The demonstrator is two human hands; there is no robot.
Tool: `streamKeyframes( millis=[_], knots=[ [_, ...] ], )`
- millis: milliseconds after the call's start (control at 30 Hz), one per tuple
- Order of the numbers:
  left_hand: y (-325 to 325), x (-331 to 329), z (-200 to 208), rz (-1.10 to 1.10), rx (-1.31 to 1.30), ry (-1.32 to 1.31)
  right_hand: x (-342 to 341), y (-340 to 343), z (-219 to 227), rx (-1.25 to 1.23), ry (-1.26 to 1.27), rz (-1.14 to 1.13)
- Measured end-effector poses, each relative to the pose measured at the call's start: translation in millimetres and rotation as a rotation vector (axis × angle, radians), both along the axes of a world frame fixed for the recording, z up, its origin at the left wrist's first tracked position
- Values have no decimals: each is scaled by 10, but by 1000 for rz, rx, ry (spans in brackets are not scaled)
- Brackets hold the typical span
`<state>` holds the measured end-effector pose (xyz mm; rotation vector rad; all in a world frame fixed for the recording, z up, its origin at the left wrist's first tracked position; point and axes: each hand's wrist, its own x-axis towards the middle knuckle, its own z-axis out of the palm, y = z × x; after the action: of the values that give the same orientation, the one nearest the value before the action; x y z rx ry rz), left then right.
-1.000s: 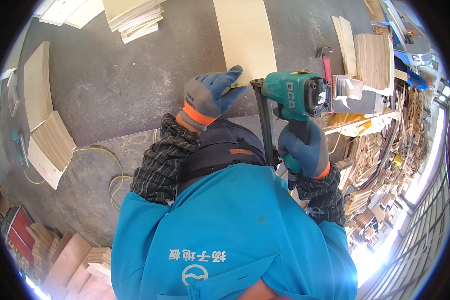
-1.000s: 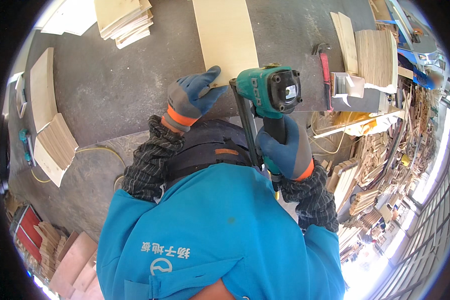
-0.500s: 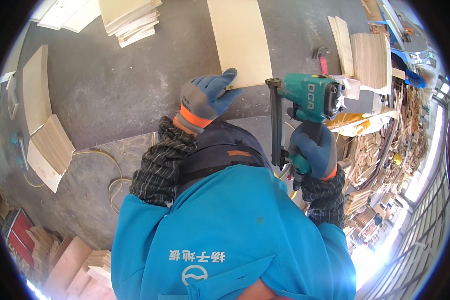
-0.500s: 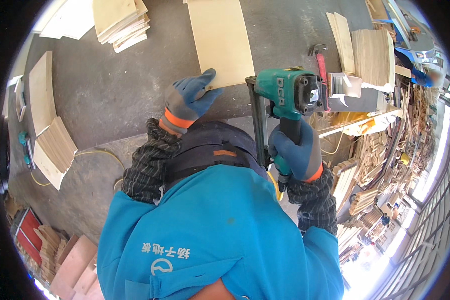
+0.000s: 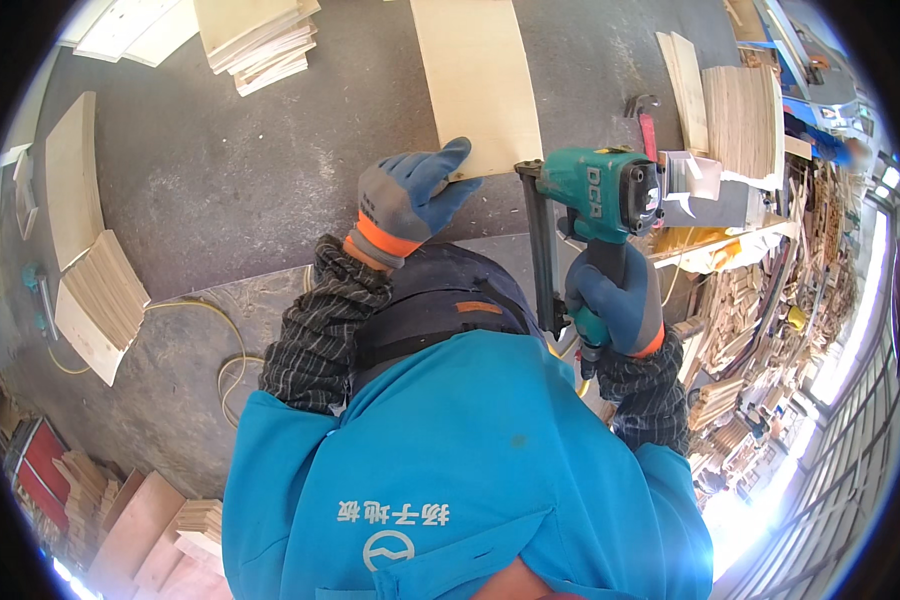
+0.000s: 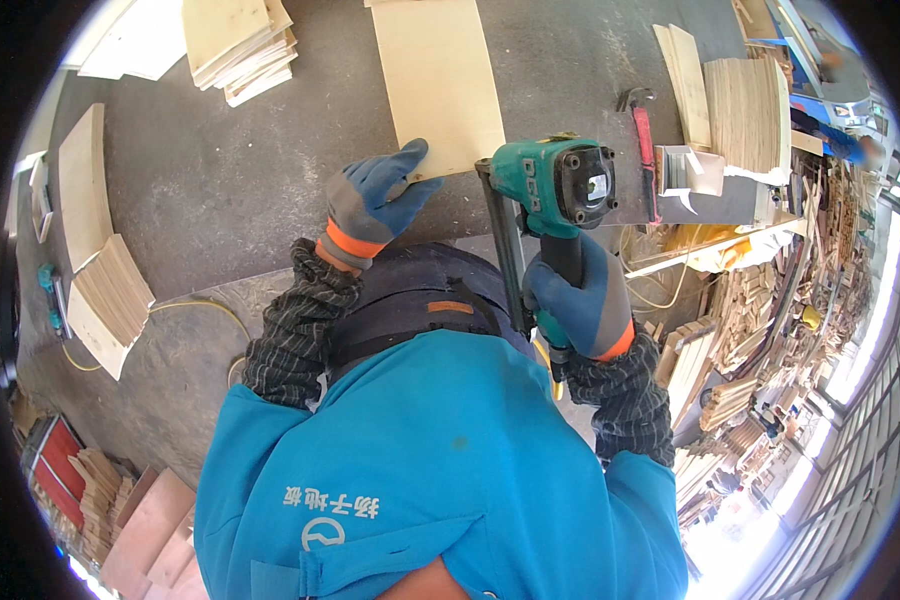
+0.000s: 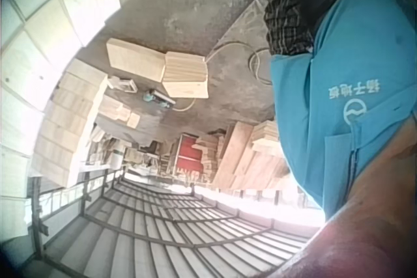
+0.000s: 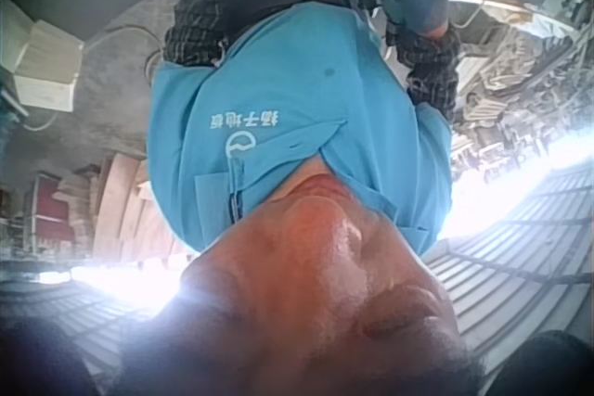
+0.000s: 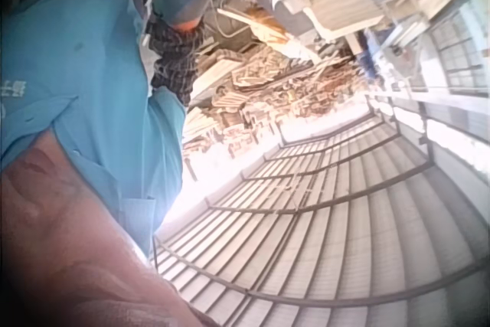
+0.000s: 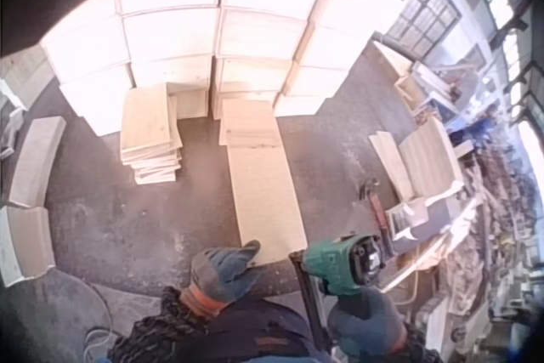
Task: Assembling wooden boxes using a pneumatic nail gun by aligning wooden boards and nailing them together.
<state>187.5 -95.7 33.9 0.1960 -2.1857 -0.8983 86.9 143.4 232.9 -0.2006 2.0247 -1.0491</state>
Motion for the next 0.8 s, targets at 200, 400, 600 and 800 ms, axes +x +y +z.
streamKeyframes(
  millis=[200, 400, 600, 800],
  knots=[
    [11, 20, 7, 1, 22, -13, 7, -4, 52, -4, 2, -54],
    [-52, 86, 181, -28, 45, -136, -189, 372, -35, -53, 124, -148],
    [89, 93, 348, 114, 517, -140, -667, 739, -839, 334, 693, 1],
    [102, -252, 386, 14, 1165, -166, -1418, 1044, -1926, 669, 838, 371]
  ],
)
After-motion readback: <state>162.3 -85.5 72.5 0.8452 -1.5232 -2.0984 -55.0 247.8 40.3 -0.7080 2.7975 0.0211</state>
